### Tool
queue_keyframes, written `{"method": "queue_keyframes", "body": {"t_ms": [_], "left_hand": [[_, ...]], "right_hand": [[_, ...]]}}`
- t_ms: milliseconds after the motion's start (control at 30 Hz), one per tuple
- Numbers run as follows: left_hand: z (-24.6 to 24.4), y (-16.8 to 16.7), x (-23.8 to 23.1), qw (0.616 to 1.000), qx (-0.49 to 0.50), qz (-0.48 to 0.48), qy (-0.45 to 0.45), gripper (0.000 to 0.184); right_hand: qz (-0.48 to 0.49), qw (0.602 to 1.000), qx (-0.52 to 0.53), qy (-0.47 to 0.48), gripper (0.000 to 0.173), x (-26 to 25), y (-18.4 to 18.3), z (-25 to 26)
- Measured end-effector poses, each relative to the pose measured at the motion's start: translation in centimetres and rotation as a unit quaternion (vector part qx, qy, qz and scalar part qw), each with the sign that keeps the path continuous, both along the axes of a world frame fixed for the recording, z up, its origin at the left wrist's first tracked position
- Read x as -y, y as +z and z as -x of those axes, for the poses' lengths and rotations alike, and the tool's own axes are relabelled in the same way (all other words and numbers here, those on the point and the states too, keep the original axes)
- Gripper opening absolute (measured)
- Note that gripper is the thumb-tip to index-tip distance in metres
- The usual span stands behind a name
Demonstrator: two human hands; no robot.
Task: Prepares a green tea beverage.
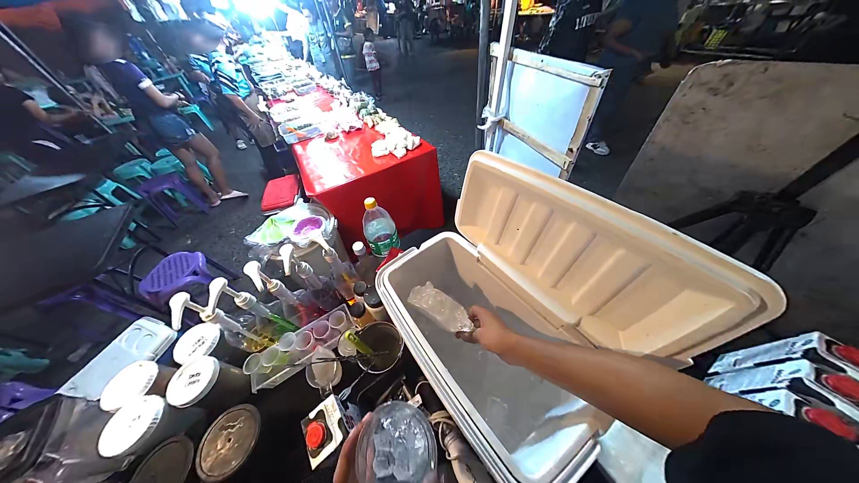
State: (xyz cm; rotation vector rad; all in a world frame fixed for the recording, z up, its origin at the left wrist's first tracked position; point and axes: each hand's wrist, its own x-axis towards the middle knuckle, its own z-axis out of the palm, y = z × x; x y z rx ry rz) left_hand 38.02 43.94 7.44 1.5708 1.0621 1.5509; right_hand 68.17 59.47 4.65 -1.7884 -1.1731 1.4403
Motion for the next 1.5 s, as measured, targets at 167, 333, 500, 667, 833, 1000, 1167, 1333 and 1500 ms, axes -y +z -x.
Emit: {"method": "queue_keyframes", "body": {"t_ms": [167, 333, 500, 667, 833, 1000, 1167, 1333, 1500], "left_hand": [[-1.3, 0.0, -3.2, 0.998, -0.037, 0.047, -0.004, 0.117], [-2.8, 0.2, -6.1, 0.998, -0.047, 0.043, -0.006, 0.121], [-3.3, 0.9, -6.7, 0.998, -0.060, 0.019, -0.022, 0.119], [-3.0, 1.1, -6.2, 0.996, -0.093, -0.003, -0.005, 0.115], [-2.6, 1.4, -5.9, 0.998, -0.062, 0.013, -0.011, 0.118], [-2.4, 1.5, -5.6, 0.999, -0.035, 0.027, -0.015, 0.119], [-2.2, 1.2, -5.6, 0.999, -0.028, 0.018, -0.005, 0.119], [-1.9, 0.8, -5.7, 1.000, 0.002, 0.008, 0.018, 0.118], [-2.7, 0.4, -5.5, 0.994, 0.087, 0.017, 0.065, 0.118]], "right_hand": [[-0.019, 1.000, 0.000, 0.010, 0.042, 4.3, 5.7, -2.9], [-0.006, 0.994, 0.034, 0.108, 0.030, 7.0, 12.7, -4.5], [0.003, 0.936, 0.187, 0.298, 0.027, 7.1, 17.6, -2.9], [0.006, 0.910, 0.262, 0.322, 0.022, 6.6, 19.5, -1.1], [-0.020, 0.912, 0.265, 0.314, 0.016, 6.3, 20.4, -0.8], [-0.045, 0.901, 0.292, 0.318, 0.013, 6.2, 21.2, -0.7], [-0.051, 0.902, 0.282, 0.323, 0.012, 6.2, 21.2, -0.6], [-0.070, 0.907, 0.274, 0.314, 0.010, 6.2, 21.6, -0.6], [-0.124, 0.912, 0.256, 0.297, 0.011, 6.6, 21.2, -1.2]]}}
